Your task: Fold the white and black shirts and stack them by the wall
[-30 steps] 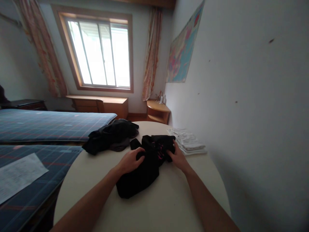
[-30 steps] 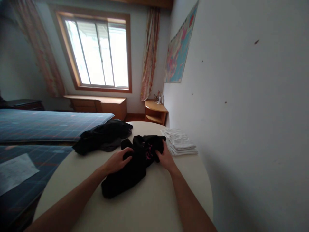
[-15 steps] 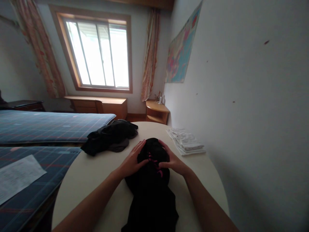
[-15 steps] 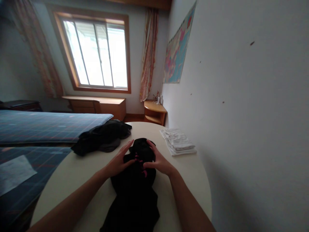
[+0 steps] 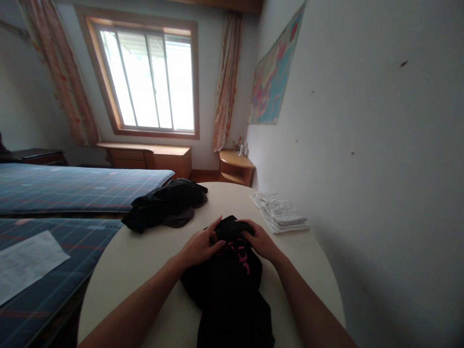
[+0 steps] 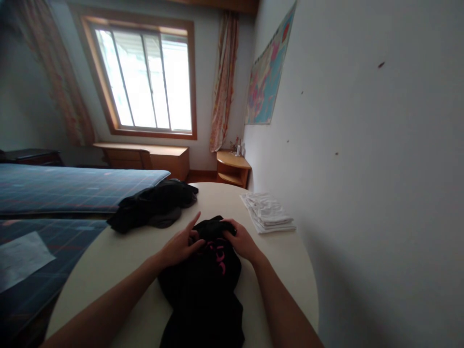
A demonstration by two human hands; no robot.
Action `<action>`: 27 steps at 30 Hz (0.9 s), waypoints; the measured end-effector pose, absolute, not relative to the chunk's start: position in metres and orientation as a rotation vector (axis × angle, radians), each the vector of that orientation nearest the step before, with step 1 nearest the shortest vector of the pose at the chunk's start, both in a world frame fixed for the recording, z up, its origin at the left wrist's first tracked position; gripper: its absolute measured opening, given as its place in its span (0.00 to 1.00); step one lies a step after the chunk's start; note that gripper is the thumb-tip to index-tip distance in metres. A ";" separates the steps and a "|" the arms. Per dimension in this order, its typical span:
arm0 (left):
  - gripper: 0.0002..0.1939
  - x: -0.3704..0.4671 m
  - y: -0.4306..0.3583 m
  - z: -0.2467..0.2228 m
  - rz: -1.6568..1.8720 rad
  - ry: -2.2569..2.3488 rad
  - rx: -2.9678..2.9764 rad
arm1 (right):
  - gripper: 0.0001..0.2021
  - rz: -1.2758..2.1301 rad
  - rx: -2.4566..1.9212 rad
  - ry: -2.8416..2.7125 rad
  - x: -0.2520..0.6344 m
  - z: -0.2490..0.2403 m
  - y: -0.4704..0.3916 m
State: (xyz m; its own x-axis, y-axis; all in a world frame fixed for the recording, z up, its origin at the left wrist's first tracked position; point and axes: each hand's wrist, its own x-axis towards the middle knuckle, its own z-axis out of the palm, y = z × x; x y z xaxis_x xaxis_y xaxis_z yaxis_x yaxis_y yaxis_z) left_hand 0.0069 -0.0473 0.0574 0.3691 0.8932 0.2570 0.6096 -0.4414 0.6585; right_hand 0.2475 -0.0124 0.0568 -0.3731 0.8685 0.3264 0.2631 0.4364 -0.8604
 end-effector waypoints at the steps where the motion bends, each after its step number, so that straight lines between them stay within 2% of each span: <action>1: 0.29 0.007 -0.048 0.058 0.826 1.303 2.191 | 0.15 0.921 -0.944 -1.882 0.247 0.057 -0.013; 5: 0.16 0.006 -0.044 0.058 0.848 1.343 2.221 | 0.27 0.981 -0.909 -1.887 0.248 0.058 -0.018; 7: 0.13 0.003 -0.040 0.058 0.892 1.434 2.179 | 0.32 1.068 -0.911 -1.893 0.252 0.059 -0.020; 10: 0.13 -0.006 -0.032 0.058 0.978 1.610 2.049 | 0.28 1.118 -0.942 -1.938 0.257 0.061 -0.020; 14: 0.14 -0.017 -0.027 0.056 1.155 1.726 1.937 | 0.19 0.997 -0.974 -2.025 0.253 0.060 -0.017; 15: 0.16 -0.018 -0.028 0.056 1.227 1.694 1.987 | 0.17 0.955 -0.982 -2.039 0.250 0.059 -0.017; 17: 0.26 -0.016 -0.034 0.057 1.327 1.500 2.187 | 0.15 0.880 -0.998 -2.056 0.242 0.058 -0.018; 19: 0.34 -0.011 -0.042 0.059 1.251 1.213 2.404 | 0.15 0.829 -1.005 -2.061 0.236 0.058 -0.020; 20: 0.35 -0.008 -0.046 0.059 1.154 1.097 2.468 | 0.15 0.819 -1.001 -2.063 0.235 0.059 -0.021; 24: 0.23 0.004 -0.054 0.062 0.894 1.018 2.415 | 0.17 0.865 -0.982 -2.036 0.241 0.065 -0.024; 27: 0.18 0.005 -0.050 0.065 0.933 1.155 2.219 | 0.31 1.060 -0.959 -2.026 0.254 0.064 -0.022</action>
State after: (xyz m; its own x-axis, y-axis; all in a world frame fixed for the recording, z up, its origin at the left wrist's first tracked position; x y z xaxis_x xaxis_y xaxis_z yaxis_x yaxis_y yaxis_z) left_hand 0.0046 -0.0504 0.0647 0.4154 0.8386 0.3524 0.5206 -0.5369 0.6638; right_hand 0.2540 -0.0220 0.0639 -0.5212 0.8281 0.2065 0.3027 0.4056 -0.8625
